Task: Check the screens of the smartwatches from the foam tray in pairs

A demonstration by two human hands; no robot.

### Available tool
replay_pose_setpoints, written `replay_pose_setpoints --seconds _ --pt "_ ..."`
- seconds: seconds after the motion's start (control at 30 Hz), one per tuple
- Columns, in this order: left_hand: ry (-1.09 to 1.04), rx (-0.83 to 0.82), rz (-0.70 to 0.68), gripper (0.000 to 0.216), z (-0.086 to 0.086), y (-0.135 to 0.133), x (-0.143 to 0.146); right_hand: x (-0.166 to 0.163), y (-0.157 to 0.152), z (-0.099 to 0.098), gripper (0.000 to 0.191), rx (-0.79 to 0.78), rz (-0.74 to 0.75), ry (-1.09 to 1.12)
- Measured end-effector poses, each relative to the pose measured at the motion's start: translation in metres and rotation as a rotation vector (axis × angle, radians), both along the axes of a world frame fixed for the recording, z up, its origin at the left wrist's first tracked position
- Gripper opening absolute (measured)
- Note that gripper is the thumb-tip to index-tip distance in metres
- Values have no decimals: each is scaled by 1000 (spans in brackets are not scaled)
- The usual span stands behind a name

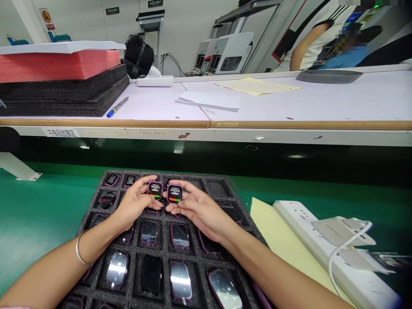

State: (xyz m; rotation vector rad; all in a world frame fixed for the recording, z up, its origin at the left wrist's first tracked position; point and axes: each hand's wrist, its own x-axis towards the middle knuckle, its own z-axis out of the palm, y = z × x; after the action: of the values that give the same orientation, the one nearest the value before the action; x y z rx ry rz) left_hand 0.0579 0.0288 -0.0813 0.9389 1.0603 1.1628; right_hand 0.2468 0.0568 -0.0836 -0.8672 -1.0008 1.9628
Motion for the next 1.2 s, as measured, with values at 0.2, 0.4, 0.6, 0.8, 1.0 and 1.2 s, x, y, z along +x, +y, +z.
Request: replay_pose_setpoints --seconds 0.2,0.4,0.6,0.8,1.0,1.2 --pt "13 36 -11 58 -3 1 0 1 0 -1 46 27 6 4" --pt "35 45 -13 59 -4 1 1 1 1 -2 47 50 19 12" --pt "42 44 -23 58 -2 0 2 1 1 -2 48 56 23 5" --pt "44 49 -22 58 -4 1 0 2 1 -3 48 70 29 16" --pt "50 46 -18 59 -3 1 1 1 1 -2 47 70 25 21" --pt "41 49 -13 59 -2 1 2 1 0 -2 47 67 25 17"
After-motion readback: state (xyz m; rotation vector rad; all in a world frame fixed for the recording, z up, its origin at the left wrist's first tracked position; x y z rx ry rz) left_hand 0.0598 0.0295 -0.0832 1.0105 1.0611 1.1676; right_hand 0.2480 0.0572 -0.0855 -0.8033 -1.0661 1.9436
